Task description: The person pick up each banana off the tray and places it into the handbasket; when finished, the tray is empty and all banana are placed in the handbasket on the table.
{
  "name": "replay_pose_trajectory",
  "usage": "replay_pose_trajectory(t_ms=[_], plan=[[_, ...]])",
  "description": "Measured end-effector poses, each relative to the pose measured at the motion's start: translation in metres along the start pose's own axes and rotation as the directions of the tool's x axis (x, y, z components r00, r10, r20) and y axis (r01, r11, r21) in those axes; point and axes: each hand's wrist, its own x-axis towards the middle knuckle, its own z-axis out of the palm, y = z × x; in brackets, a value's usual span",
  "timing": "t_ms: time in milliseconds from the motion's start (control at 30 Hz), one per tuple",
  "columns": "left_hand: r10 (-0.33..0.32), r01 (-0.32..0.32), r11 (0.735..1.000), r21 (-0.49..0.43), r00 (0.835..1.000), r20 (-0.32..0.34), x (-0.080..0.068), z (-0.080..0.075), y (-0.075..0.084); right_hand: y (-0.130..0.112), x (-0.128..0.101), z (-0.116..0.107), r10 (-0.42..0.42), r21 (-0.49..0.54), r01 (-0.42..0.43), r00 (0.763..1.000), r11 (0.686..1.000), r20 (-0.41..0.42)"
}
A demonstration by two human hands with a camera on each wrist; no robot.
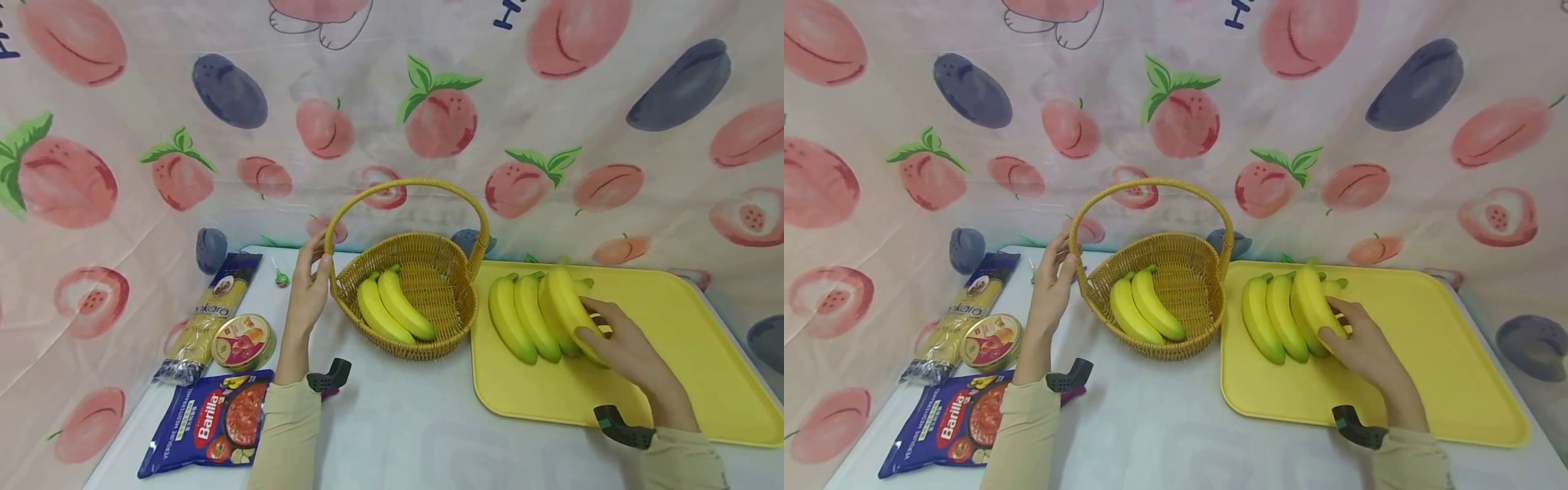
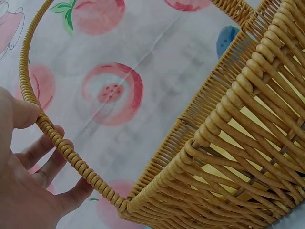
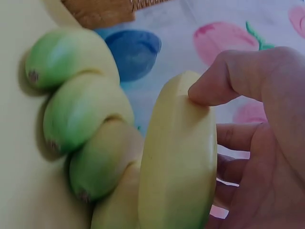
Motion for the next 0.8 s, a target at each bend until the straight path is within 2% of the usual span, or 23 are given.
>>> replay_pose_trajectory(t_ms=[467, 800], plan=[[-0.015, 0.015, 1.0, -0.004, 1.0, 0.005, 0.0, -0.001, 0.0, -0.051, -0.008, 0.005, -0.101, -0.027, 0.102, 0.993, 0.994, 0.055], [-0.021, 0.021, 1.0, -0.012, 1.0, 0.01, 0.0, -0.001, -0.001, -0.073, -0.012, 0.019, -0.173, -0.069, 0.178, 0.982, 0.982, 0.076]])
